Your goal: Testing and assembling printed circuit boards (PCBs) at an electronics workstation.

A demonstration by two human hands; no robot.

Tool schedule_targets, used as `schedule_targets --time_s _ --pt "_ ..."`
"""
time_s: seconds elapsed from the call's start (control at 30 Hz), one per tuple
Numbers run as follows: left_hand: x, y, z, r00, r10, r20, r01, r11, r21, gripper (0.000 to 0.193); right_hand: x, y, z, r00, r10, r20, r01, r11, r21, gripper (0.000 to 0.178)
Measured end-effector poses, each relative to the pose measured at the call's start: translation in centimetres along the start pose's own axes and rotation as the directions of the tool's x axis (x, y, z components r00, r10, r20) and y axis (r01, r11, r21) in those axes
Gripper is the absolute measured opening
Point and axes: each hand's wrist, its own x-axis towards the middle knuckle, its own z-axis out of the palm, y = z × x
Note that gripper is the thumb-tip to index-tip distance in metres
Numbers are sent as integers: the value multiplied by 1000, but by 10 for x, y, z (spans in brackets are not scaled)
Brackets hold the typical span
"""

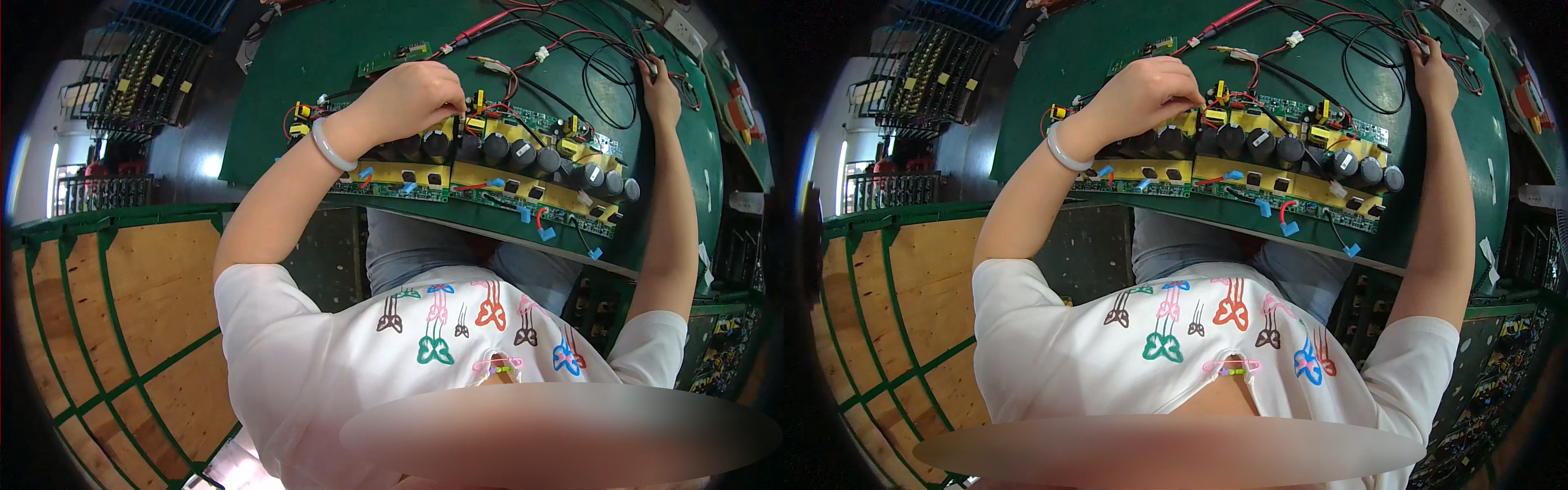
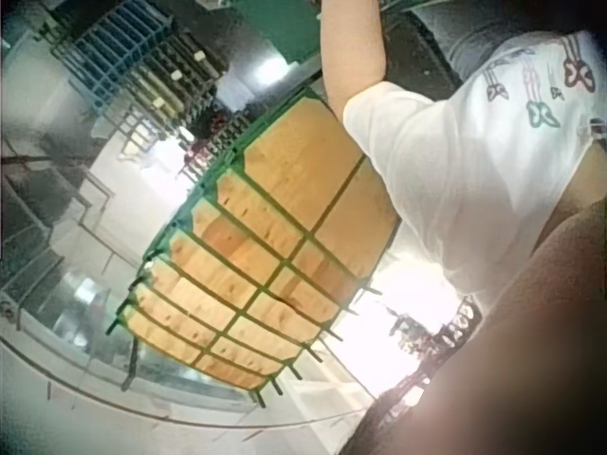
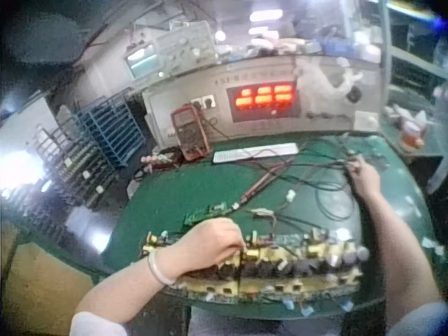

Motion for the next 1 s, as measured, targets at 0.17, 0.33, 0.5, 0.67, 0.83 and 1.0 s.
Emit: schedule_targets --time_s 0.17,0.33,0.5,0.67,0.83,1.0 --pt "3 1 2 999 31 39 -33 998 46 5 1 2 2 1000 0 -9 0 1000 -5 50" --pt "12 2 4 991 50 124 -64 992 113 4 -1 0 0 1000 3 -1 -3 1000 -14 51" --pt "16 8 4 987 65 145 -92 977 191 4 -8 -7 -6 998 -24 -55 24 1000 -2 55" --pt "20 22 -8 999 -46 -14 48 985 167 8 -14 -7 -12 981 -181 -70 190 971 148 57" --pt "44 44 8 985 86 -151 -106 985 -133 19 -25 -25 -41 945 -243 -218 221 968 -123 53" --pt "68 44 29 992 78 98 -68 993 -92 21 -71 -82 -93 716 -651 252 421 691 588 26"
